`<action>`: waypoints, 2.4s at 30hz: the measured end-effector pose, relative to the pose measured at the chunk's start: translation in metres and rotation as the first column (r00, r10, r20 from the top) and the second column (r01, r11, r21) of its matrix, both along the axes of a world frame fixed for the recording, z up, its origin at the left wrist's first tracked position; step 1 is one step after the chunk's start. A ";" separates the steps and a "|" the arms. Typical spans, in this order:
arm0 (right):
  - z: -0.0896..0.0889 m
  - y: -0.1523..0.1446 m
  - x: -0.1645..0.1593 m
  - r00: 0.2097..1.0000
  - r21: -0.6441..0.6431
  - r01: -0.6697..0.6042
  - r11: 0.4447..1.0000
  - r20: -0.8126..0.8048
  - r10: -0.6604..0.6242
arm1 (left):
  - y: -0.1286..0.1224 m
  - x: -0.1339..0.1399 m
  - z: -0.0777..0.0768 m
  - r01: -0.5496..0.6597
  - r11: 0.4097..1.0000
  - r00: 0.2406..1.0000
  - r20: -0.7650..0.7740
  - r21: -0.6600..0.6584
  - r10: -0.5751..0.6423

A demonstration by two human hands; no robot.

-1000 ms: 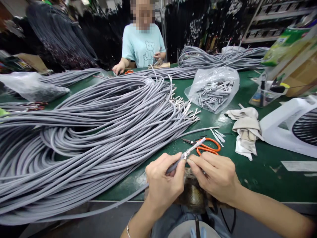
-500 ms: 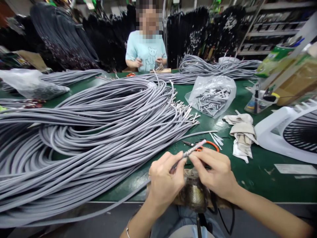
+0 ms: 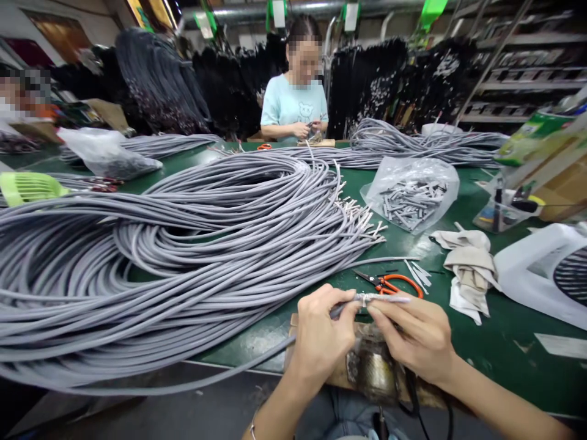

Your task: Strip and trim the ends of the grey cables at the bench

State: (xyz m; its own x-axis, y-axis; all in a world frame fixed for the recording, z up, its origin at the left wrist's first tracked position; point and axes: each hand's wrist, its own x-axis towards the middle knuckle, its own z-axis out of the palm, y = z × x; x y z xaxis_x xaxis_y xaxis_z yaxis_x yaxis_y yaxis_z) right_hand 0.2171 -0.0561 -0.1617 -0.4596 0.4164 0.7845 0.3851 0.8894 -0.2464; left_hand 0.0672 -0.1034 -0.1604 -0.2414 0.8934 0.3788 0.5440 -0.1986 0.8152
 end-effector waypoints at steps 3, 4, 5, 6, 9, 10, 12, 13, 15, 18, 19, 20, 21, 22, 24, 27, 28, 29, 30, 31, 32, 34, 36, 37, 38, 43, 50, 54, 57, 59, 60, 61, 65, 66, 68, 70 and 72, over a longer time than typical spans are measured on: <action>0.003 0.004 -0.002 0.997 -0.212 0.054 0.976 -0.035 -0.062 | 0.001 -0.001 0.001 0.100 0.995 0.993 0.068 -0.024 -0.098; 0.005 0.004 -0.004 0.995 -0.254 0.073 0.965 -0.045 -0.087 | 0.001 -0.002 0.001 0.126 0.992 0.988 0.089 -0.014 -0.124; 0.006 0.004 -0.005 0.993 -0.265 0.086 0.960 -0.052 -0.104 | 0.000 -0.001 0.001 0.130 0.992 0.987 0.099 0.007 -0.130; 0.007 0.003 -0.005 0.992 -0.251 0.095 0.963 -0.053 -0.112 | 0.000 -0.001 0.000 0.105 0.994 0.990 0.094 0.036 -0.108; 0.010 -0.003 -0.007 0.990 -0.149 0.134 0.980 -0.024 -0.139 | -0.002 0.001 -0.003 -0.013 0.988 1.000 -0.007 0.156 0.014; 0.010 -0.005 -0.007 0.988 -0.105 0.153 0.983 -0.010 -0.155 | -0.003 0.002 -0.004 -0.032 0.979 0.998 -0.050 0.200 0.042; 0.011 -0.009 -0.007 0.983 -0.019 0.185 0.983 0.013 -0.185 | -0.003 0.005 -0.005 -0.034 0.965 0.991 -0.117 0.261 0.067; 0.011 -0.010 -0.007 0.981 0.018 0.195 0.981 0.019 -0.195 | -0.003 0.006 -0.005 -0.028 0.962 0.989 -0.133 0.272 0.067; 0.010 -0.012 -0.005 0.980 0.065 0.193 0.979 0.035 -0.195 | -0.003 0.008 -0.003 -0.024 0.966 0.990 -0.128 0.259 0.059; 0.006 -0.011 -0.002 0.987 0.081 0.142 0.987 0.068 -0.147 | -0.001 0.009 0.000 -0.024 0.980 0.996 -0.080 0.198 0.041; 0.004 -0.010 -0.001 0.989 0.080 0.123 0.989 0.076 -0.129 | -0.001 0.008 0.001 -0.023 0.984 0.997 -0.065 0.177 0.035; 0.003 -0.010 -0.001 0.991 0.081 0.107 0.991 0.077 -0.113 | 0.000 0.008 0.002 -0.018 0.987 0.998 -0.052 0.160 0.027; 0.002 -0.009 0.000 0.992 0.086 0.094 0.992 0.072 -0.100 | 0.000 0.007 0.002 -0.012 0.989 0.999 -0.041 0.149 0.019; 0.002 -0.008 0.000 0.994 0.095 0.083 0.992 0.062 -0.089 | 0.000 0.006 0.002 -0.007 0.989 0.999 -0.034 0.146 0.012; 0.002 -0.007 -0.001 0.996 0.087 0.064 0.994 0.055 -0.069 | 0.000 0.004 0.001 -0.011 0.984 0.999 -0.034 0.178 0.017; 0.004 -0.006 -0.001 0.995 -0.019 0.056 0.998 0.079 -0.054 | -0.001 0.001 -0.002 -0.077 0.956 0.994 -0.053 0.283 0.096; 0.004 -0.006 0.000 0.995 -0.038 0.075 0.996 0.064 -0.073 | -0.001 0.001 -0.002 -0.105 0.943 0.990 -0.060 0.316 0.131; 0.004 -0.005 0.002 0.994 -0.032 0.105 0.994 0.035 -0.104 | -0.001 0.001 -0.003 -0.129 0.931 0.985 -0.066 0.341 0.161; 0.003 -0.005 0.003 0.991 -0.006 0.137 0.991 0.000 -0.137 | -0.002 0.001 -0.004 -0.144 0.924 0.981 -0.073 0.355 0.181; 0.002 -0.004 0.005 0.986 0.024 0.166 0.986 -0.031 -0.165 | -0.002 0.001 -0.004 -0.149 0.919 0.978 -0.083 0.364 0.191; 0.000 -0.004 0.006 0.982 0.046 0.183 0.982 -0.046 -0.181 | -0.002 0.001 -0.004 -0.149 0.917 0.976 -0.093 0.370 0.196; -0.002 -0.004 0.006 0.982 0.051 0.185 0.981 -0.033 -0.184 | -0.002 0.001 -0.005 -0.141 0.917 0.973 -0.119 0.373 0.198; -0.003 -0.004 0.006 0.984 0.029 0.177 0.984 -0.007 -0.176 | -0.002 0.001 -0.006 -0.132 0.918 0.970 -0.142 0.375 0.198; -0.003 -0.004 0.006 0.984 0.019 0.176 0.984 0.010 -0.176 | -0.002 0.001 -0.006 -0.127 0.919 0.968 -0.155 0.374 0.197; -0.003 -0.004 0.006 0.984 0.012 0.175 0.985 0.028 -0.175 | -0.002 0.001 -0.006 -0.122 0.919 0.966 -0.167 0.374 0.196; -0.004 -0.004 0.005 0.980 -0.003 0.180 0.984 0.084 -0.179 | -0.003 0.002 -0.005 -0.098 0.924 0.961 -0.205 0.368 0.184; -0.003 -0.002 0.004 0.971 -0.007 0.217 0.976 0.107 -0.215 | -0.004 0.003 -0.003 -0.080 0.927 0.963 -0.212 0.367 0.167; -0.001 -0.003 0.003 0.977 -0.053 0.187 0.981 0.118 -0.180 | -0.003 0.004 -0.004 -0.070 0.930 0.965 -0.210 0.360 0.155; 0.003 -0.002 0.001 0.990 -0.183 0.128 0.975 0.074 -0.116 | -0.003 0.004 -0.004 -0.062 0.930 0.966 -0.213 0.362 0.147; 0.006 -0.001 0.000 0.995 -0.334 0.101 0.937 0.030 -0.097 | -0.004 0.004 -0.004 -0.055 0.928 0.966 -0.217 0.368 0.143; 0.007 0.000 -0.001 0.996 -0.424 0.083 0.902 0.014 -0.085 | -0.004 0.005 -0.004 -0.051 0.928 0.966 -0.218 0.370 0.140; 0.008 0.001 -0.001 0.998 -0.512 0.060 0.857 0.004 -0.067 | -0.004 0.005 -0.004 -0.047 0.927 0.966 -0.218 0.371 0.136; 0.009 0.001 -0.001 0.999 -0.666 -0.018 0.745 -0.041 -0.013 | -0.003 0.007 -0.003 -0.021 0.941 0.966 -0.236 0.339 0.107; 0.009 0.001 -0.001 0.999 -0.643 -0.015 0.765 -0.047 -0.020 | -0.002 0.008 -0.003 -0.017 0.947 0.967 -0.237 0.322 0.098; 0.008 0.000 0.000 0.997 -0.542 -0.009 0.840 -0.065 -0.030 | -0.002 0.008 -0.002 -0.015 0.958 0.972 -0.221 0.287 0.082; 0.008 -0.001 -0.001 0.997 -0.435 -0.021 0.900 -0.081 -0.016 | -0.002 0.008 -0.002 -0.022 0.966 0.977 -0.197 0.259 0.075; 0.008 -0.001 -0.001 0.998 -0.409 -0.007 0.912 -0.057 -0.018 | -0.002 0.008 -0.002 -0.028 0.966 0.976 -0.200 0.255 0.081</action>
State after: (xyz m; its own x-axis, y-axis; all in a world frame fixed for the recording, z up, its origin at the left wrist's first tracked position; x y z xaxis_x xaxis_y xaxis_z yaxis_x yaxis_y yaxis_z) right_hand 0.2158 -0.0568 -0.1536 -0.4153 0.7089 0.5701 0.3633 0.7038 -0.6105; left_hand 0.0753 -0.1057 -0.1628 -0.1795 0.7516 0.6348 0.7112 -0.3467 0.6115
